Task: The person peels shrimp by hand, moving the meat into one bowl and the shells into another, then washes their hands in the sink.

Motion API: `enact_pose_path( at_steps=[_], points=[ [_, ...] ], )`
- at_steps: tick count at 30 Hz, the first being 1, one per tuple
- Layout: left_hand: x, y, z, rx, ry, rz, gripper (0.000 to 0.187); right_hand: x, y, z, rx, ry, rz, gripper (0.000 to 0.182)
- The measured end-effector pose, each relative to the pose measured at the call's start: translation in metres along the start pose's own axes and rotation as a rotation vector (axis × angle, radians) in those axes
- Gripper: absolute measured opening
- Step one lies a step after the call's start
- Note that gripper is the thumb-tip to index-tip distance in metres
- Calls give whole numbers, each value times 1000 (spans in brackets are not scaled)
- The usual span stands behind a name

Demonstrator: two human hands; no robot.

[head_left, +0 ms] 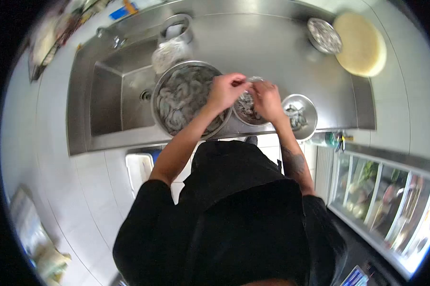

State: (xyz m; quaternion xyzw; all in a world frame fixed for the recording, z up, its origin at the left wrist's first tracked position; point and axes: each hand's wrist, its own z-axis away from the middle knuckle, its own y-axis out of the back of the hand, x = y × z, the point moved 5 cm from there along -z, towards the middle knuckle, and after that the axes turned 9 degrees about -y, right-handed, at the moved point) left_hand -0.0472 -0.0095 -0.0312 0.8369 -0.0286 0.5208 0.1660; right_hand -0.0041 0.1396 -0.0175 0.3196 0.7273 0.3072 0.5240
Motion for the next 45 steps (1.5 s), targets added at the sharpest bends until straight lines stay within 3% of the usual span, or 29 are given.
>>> enact_pose_path(
  at_steps=[3, 4, 5, 8, 13, 16, 19, 21, 23, 26, 29, 31, 34, 36, 37, 39, 42, 45],
  points=[
    [20, -21, 0, -52, -85, -122, 16, 19, 1, 14, 58, -40, -62, 11],
    [21, -29, 2, -52, -213, -168, 15, 26, -2, 19, 61, -26, -96, 10],
    [16, -37, 3, -59, -346, -215, 13, 33, -4, 26, 58, -155, -175, 9],
    [6, -60, 14, -102, -516, -379, 14, 51, -15, 38, 35, -253, -210, 17],
    [-11, -69, 30, -106, -450, -436, 11, 69, -32, 45, 49, -311, -227, 14],
    [-13, -69, 31, -26, -408, -426, 12, 71, -36, 45, -105, -387, -545, 17],
    [-22, -66, 29, 78, -287, -337, 14, 65, -24, 43, -219, -452, -614, 19],
    [-39, -63, 26, 261, 49, -34, 17, 70, -22, 41, -238, -456, -563, 17],
    [-34, -63, 24, 267, 32, -82, 17, 58, -14, 38, -168, -382, -502, 15],
    [-15, -59, 20, 232, -200, -280, 15, 47, -4, 36, -119, -381, -380, 14],
    [-26, -41, 16, 348, -182, -365, 16, 47, 4, 40, -80, -364, -309, 16],
    [-58, -32, 13, 329, 228, -105, 18, 32, 16, 41, -48, -222, -223, 17],
    [-62, -35, 10, 12, 642, 512, 21, 37, 17, 43, 35, -153, 25, 33],
    [-65, -41, 12, -98, 714, 561, 18, 25, 27, 38, 130, -88, 176, 51],
    [-60, -44, 13, -109, 766, 628, 16, 23, 33, 34, 137, -95, 177, 51],
    [-64, -50, 14, -153, 838, 712, 15, 8, 34, 30, 88, 115, 330, 34],
    [-58, -57, 16, -263, 916, 758, 15, 19, 28, 29, -79, 197, 390, 31],
    [-53, -60, 18, -397, 907, 718, 17, 20, 33, 31, -103, 269, 367, 21]
  ],
)
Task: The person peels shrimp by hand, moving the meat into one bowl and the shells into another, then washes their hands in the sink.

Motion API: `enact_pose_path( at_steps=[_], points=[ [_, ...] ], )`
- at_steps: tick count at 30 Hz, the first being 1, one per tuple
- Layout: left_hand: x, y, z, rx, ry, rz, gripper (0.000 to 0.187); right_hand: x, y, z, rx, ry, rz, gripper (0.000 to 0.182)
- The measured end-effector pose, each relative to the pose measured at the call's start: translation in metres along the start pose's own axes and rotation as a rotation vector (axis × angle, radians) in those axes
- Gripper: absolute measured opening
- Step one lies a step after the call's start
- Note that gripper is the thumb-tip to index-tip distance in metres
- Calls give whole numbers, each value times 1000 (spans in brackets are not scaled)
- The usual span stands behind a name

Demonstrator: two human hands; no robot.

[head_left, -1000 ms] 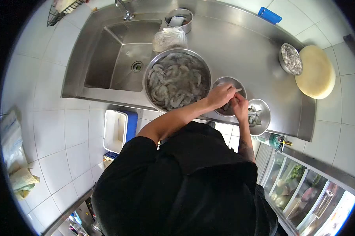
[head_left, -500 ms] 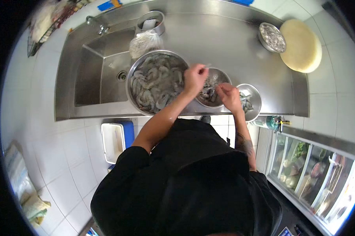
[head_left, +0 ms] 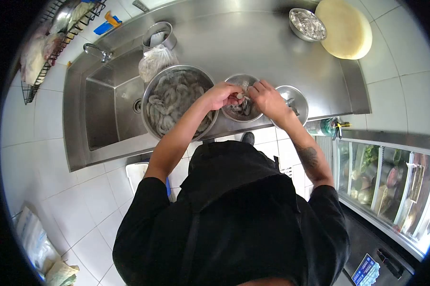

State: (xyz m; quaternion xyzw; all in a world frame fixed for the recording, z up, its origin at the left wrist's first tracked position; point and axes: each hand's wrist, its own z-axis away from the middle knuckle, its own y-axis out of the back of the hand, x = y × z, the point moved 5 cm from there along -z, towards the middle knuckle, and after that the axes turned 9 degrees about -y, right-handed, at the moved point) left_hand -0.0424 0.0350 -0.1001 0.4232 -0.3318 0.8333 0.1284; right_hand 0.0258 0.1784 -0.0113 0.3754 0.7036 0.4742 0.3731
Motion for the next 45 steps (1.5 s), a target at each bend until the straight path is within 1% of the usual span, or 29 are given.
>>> enact_pose_path(
  at_steps=[1, 4, 8, 10, 11, 13, 14, 15, 16, 18, 19, 21, 22, 24, 25, 27, 28, 30, 31, 32, 34, 35, 36, 38, 39, 40, 42, 43, 45],
  points=[
    [-1, -1, -1, -53, 5, -28, 18, 1, 1, 1, -2, -1, -1, 21],
    [-4, -2, 0, -98, 24, 33, 21, -1, 0, 3, -50, 43, 28, 18],
    [11, -13, 13, -58, 57, -68, 29, 0, -2, 5, -120, 45, 90, 13],
    [26, -20, 12, -152, -201, -319, 31, 2, -2, 7, -135, 43, 86, 13],
    [25, -16, 8, -154, -197, -315, 31, 4, -3, 6, -162, 47, 48, 12],
    [33, -16, 0, -306, -438, -931, 28, 11, -4, 5, -192, 55, 11, 11],
    [30, -13, -1, -303, -437, -928, 28, 16, -3, 3, -186, 9, -192, 10],
    [34, -11, 0, -258, -427, -753, 24, 20, -2, 2, -178, -36, -395, 10],
    [38, -9, 2, -213, -415, -579, 21, 19, -3, 2, -178, -33, -397, 10],
    [44, -8, 10, -197, -407, -535, 21, 25, -1, 5, -144, -233, -629, 14],
    [46, -7, 13, -183, -398, -491, 20, 21, 2, 8, -145, -232, -629, 14],
    [42, -3, 15, -161, -363, -440, 21, 19, 8, 15, -113, -375, -669, 18],
    [40, 1, 16, -141, -325, -389, 22, 20, 7, 19, -114, -375, -672, 18],
    [43, 17, 20, -106, -329, -382, 21, 35, -2, 31, -185, -539, -709, 24],
    [47, 25, 20, -71, -339, -373, 21, 40, -7, 31, -176, -540, -707, 24],
    [45, 29, 20, -95, -320, -374, 19, 44, -17, 33, -191, -530, -601, 30],
    [44, 28, 20, -113, -306, -371, 16, 42, -21, 31, -181, -541, -602, 30],
    [40, 15, 17, -157, -323, -344, 15, 31, -32, 19, -26, -636, -702, 37],
    [39, 6, 17, -187, -343, -306, 14, 28, -41, 13, -12, -723, -861, 34],
    [37, -1, 16, -204, -335, -316, 14, 27, -42, 10, 4, -737, -863, 34],
    [36, -15, 17, -230, -414, -469, 14, 16, -45, 4, -187, -825, -1301, 26],
    [32, -17, 18, -217, -508, -691, 16, 14, -45, 2, -165, -877, -1362, 21],
    [36, -29, 25, -235, -502, -696, 16, 17, -44, 3, -148, -890, -1365, 21],
    [64, -63, 53, -202, -933, -1102, 21, 18, -44, 3, -166, -862, -1431, 20],
    [63, -62, 52, -185, -898, -1182, 26, 18, -39, 3, -171, -882, -1425, 18],
    [63, -63, 53, -187, -894, -1183, 26, 18, -36, 3, -171, -885, -1429, 18],
    [61, -67, 51, -237, -844, -1293, 25, 21, -29, 1, -114, -855, -1219, 18],
    [58, -66, 50, -236, -839, -1294, 25, 22, -31, 2, -117, -856, -1223, 18],
    [47, -63, 42, -263, -715, -1236, 24, 26, -31, 3, -112, -847, -1075, 20]
  ],
)
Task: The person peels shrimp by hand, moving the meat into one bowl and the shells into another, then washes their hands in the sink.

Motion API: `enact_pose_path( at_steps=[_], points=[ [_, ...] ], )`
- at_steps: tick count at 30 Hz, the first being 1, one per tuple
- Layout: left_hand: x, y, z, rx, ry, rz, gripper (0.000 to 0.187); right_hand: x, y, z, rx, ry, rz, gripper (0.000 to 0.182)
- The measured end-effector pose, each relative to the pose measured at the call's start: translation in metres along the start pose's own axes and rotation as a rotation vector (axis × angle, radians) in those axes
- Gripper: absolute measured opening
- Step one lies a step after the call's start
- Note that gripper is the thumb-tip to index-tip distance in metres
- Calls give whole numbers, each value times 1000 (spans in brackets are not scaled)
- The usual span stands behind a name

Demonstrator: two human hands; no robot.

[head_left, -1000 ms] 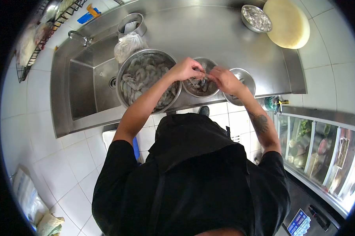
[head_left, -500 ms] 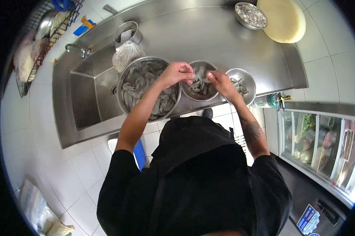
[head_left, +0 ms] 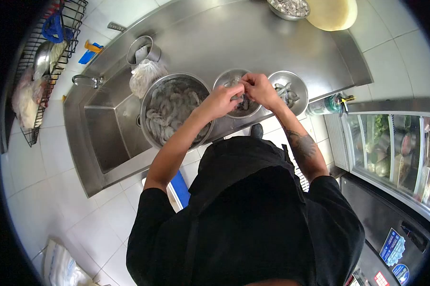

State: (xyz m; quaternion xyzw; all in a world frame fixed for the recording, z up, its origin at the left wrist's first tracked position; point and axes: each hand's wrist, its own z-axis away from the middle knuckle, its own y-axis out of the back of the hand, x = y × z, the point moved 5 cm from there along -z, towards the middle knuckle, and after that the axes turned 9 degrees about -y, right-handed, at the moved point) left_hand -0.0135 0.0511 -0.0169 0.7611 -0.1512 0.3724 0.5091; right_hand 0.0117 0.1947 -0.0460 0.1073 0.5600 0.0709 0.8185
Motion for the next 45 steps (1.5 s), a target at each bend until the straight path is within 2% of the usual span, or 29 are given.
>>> enact_pose_path(
  at_steps=[4, 6, 7, 9, 10, 11, 14, 15, 21, 23, 25, 27, 30, 32, 33, 35, 36, 38, 41, 45],
  points=[
    [-1, -3, -1, 70, 74, 137, 25, -2, 1, 8, -64, -13, -46, 19],
    [-9, 0, -2, 154, 89, 72, 28, 10, 4, 9, -93, -159, -379, 20],
    [-13, -2, -4, 161, 92, 69, 28, 14, 5, 9, -100, -156, -375, 20],
    [-15, -9, -4, 137, 29, -121, 22, 39, -8, 10, -282, -403, -687, 20],
    [-23, -18, -4, 111, 3, -89, 21, 44, -14, 10, -376, -389, -770, 16],
    [-30, -27, -4, 90, -16, -62, 20, 53, -16, 11, -337, -416, -798, 14],
    [-19, -31, -5, -74, 140, -123, 21, 75, -20, 6, -425, -437, -870, 15],
    [-16, -33, -3, -90, 176, -109, 18, 74, -18, 10, -345, -489, -828, 14],
    [-8, -36, 5, -179, 107, -111, 10, 72, -23, 9, -465, -399, -837, 14],
    [-8, -27, 5, -83, 110, 36, 9, 75, -26, 8, -446, -397, -794, 15],
    [-12, -17, 8, 93, 52, 49, 9, 67, -25, 10, -410, -397, -819, 16],
    [-28, -16, 14, 235, 129, 420, 13, 66, -21, 7, -414, -375, -830, 16],
    [-33, -21, 19, 197, 33, 402, 18, 59, -20, 8, -383, -357, -785, 16],
    [-13, -14, 17, 82, 50, 153, 22, 52, -18, 7, -348, -334, -717, 15],
    [-1, -13, 12, 71, 34, 163, 22, 54, -17, 5, -332, -312, -678, 16],
    [8, -7, 11, 81, 134, 109, 24, 48, -12, 8, -342, -273, -672, 17],
    [6, -10, 9, 80, 136, 107, 24, 37, -8, 11, -269, -238, -589, 17],
    [9, -12, 6, 192, -34, 99, 24, 33, -6, 12, -166, -177, -441, 16],
    [11, -13, 4, 95, 30, 96, 25, 22, -5, 19, -119, -180, -381, 15],
    [2, -22, 6, 149, -8, 188, 26, 29, -4, 20, -54, -184, -415, 16]
  ],
)
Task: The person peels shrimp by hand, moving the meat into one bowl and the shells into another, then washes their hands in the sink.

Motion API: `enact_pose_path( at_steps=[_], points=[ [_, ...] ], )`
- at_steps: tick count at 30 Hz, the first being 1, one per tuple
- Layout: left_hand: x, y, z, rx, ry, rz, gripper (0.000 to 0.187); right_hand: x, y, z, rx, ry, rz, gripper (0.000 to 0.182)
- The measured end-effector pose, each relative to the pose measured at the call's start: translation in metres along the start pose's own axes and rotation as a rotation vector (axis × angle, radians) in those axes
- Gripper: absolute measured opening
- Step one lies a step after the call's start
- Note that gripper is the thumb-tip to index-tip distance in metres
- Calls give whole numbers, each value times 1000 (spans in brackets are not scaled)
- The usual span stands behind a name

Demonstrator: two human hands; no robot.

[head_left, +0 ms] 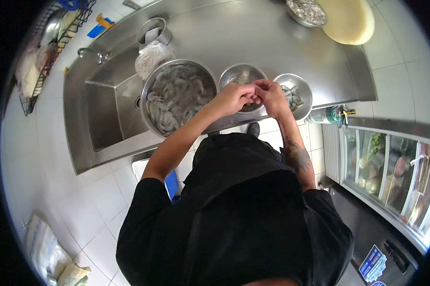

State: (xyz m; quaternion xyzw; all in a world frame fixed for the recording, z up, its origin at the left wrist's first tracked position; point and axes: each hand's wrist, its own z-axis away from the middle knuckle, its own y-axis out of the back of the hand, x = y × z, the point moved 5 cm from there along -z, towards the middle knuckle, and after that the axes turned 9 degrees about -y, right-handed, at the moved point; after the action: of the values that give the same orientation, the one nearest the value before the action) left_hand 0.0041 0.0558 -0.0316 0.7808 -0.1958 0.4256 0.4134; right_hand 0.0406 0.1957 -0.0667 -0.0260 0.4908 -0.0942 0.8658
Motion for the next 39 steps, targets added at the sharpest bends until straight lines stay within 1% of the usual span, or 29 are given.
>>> enact_pose_path(
  at_steps=[3, 4, 6, 7, 8, 10, 11, 12, 14, 15, 16, 18, 19, 20, 22, 24, 25, 26, 27, 28, 30, 32, 33, 35, 36, 38, 39],
  points=[
    [10, 9, 2, 164, -7, -48, 28, 6, 4, -2, -31, -42, -260, 17],
    [13, 5, 2, 151, -23, -37, 28, 6, 7, -1, -11, -34, -265, 17],
    [17, 12, 4, 347, -13, -64, 25, 6, 8, 0, -74, -59, -437, 17],
    [12, 12, 6, 327, 6, -66, 21, 7, 9, -1, -87, -70, -466, 17],
    [8, 9, 5, 321, 0, -61, 21, 7, 13, 0, -79, -66, -468, 17],
    [-2, 11, 8, 439, 28, 74, 22, -1, 16, 3, -59, 6, -443, 17],
    [-8, 10, 8, 516, 46, 202, 22, -5, 20, 6, -29, 26, -420, 17],
    [-9, 12, 8, 516, 46, 199, 22, -8, 23, 8, -31, 27, -421, 17],
    [-15, 16, 10, 636, 81, 523, 18, -18, 40, 16, 81, 105, -309, 17],
    [-24, 18, 12, 617, 62, 507, 11, -23, 49, 23, 128, 93, -159, 18],
    [-31, 26, 13, 619, 64, 508, 11, -26, 58, 28, 128, 91, -42, 18],
    [-40, 20, 15, 164, 212, 325, 12, -35, 77, 43, 169, 148, 248, 17],
    [-25, 22, 14, 20, 369, 250, 23, -30, 93, 44, 186, 186, 314, 17],
    [-13, 26, 16, -102, 404, 160, 37, -24, 108, 41, 190, 227, 378, 17],
    [-22, 46, 26, -212, 405, -54, 45, -12, 135, 36, 273, 171, 419, 23],
    [-39, 86, 47, 142, 496, -75, 39, -1, 157, 37, 621, 232, 984, 33],
    [-46, 110, 62, 248, 426, -220, 34, 8, 166, 37, 675, 236, 995, 31],
    [-58, 124, 83, 362, 423, -280, 24, 12, 171, 37, 741, 244, 1005, 28],
    [-64, 131, 101, 278, 508, -318, 21, 13, 166, 38, 705, 172, 918, 26],
    [-66, 132, 120, 190, 593, -348, 21, 10, 150, 39, 700, 168, 917, 26],
    [-80, 107, 158, 2, 713, -384, 26, 6, 120, 39, 604, 230, 854, 24],
    [-57, 80, 174, -304, 962, -285, 26, 16, 94, 24, 504, 303, 882, 22],
    [-52, 68, 183, -311, 958, -284, 26, 15, 74, 18, 442, 302, 902, 23],
    [-53, 57, 195, -137, 805, -623, 25, 0, 25, 22, 312, 325, 853, 22],
    [-60, 53, 200, -138, 802, -620, 25, 2, 7, 18, 261, 385, 833, 21],
    [-68, 54, 208, -85, 781, -673, 27, 0, -34, 12, 135, 450, 913, 22],
    [-67, 53, 211, -80, 782, -666, 27, 6, -52, 6, 68, 485, 900, 21]
  ],
)
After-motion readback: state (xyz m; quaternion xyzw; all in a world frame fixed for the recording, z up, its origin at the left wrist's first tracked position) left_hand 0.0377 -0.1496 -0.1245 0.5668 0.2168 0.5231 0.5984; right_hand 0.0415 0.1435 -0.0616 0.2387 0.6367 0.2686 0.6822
